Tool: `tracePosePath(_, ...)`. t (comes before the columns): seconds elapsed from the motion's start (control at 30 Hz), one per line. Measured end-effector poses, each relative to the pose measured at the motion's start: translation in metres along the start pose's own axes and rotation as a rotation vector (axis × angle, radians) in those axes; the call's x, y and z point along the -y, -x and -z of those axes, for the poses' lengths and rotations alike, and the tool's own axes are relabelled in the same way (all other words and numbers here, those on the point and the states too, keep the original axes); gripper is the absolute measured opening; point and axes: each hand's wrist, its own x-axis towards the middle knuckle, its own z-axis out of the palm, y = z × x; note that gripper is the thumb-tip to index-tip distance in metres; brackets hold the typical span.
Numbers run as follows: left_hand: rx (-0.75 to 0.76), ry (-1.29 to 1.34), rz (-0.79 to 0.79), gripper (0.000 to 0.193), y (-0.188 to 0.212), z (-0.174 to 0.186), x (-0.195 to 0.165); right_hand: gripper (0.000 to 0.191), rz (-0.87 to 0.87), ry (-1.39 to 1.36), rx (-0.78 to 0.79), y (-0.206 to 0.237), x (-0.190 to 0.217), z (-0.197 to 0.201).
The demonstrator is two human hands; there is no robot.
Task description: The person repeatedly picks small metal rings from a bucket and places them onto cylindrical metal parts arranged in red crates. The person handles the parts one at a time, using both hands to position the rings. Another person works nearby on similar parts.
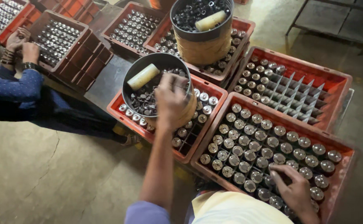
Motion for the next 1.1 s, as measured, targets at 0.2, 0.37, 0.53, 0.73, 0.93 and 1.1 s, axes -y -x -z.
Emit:
tracePosePath(0.2, 0.553, 0.353, 0.056, 0.013, 0.159, -0.148, -0.022, 0.052, -0.49, -1.267, 0.287, -0.019, 0.017, -0.024)
tracePosePath(0.37, 0.547, 0.132, -0.303, 0.026, 0.213, -0.183, -0.01, 0.044, -0.756, -1.336, 0.109, -0.014, -0.018, -0.043)
tracePosePath(0.53, 0.527, 0.343, -0.225, 0.026, 0.213, -0.184, -0.008, 0.039, -0.662, -1.398, 0.087, -0.013, -0.055, -0.051)
tracePosePath(0.73, 0.369, 0.55, 0.416, 0.025, 0.221, -0.214, 0.026, 0.032, -0.384, -0.639, -0.05, -0.014, -0.025, -0.036)
tracePosePath(0.93, 0.503, 1.18, 1.155, 0.006, 0.252, -0.269, 0.077, 0.029, 0.138, 0.314, -0.128, -0.012, 0.048, -0.004)
tracePosePath(1.1, 0.67, 1.349, 1.386, 0.027, 0.276, -0.3, 0.097, 0.032, -0.05, 0.397, 0.069, -0.018, 0.069, 0.007)
